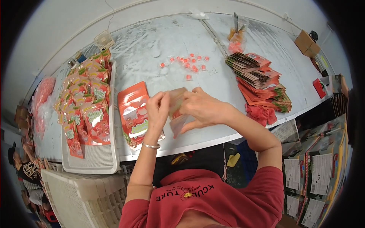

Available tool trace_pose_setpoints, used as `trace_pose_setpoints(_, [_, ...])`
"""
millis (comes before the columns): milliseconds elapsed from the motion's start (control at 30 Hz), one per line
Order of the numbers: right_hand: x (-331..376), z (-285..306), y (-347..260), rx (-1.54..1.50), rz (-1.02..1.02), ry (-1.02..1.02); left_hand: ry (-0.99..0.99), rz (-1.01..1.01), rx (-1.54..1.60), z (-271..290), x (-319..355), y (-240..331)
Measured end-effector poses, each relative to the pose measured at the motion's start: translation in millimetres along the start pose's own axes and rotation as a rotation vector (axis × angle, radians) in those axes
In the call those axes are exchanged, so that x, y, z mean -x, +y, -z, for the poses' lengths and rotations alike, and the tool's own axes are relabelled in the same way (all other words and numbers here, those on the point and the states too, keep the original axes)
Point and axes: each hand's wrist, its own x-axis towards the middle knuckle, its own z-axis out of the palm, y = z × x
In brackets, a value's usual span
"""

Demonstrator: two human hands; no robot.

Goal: Packing small pink candies into plastic pouches and transporting a larger bag of candies in a warehouse.

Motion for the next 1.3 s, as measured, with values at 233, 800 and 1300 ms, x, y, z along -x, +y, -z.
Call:
trace_pose_setpoints(233, [-20,-5,30,-0.804,-0.036,-0.114,0.047,-0.039,-0.037,17,1,-7])
trace_pose_setpoints(800, [-31,-161,167,0.198,-0.504,0.541,0.108,0.205,0.31,61,27,3])
trace_pose_setpoints(1300, [16,-117,203,0.155,-0.711,0.545,0.152,0.29,0.339,76,52,14])
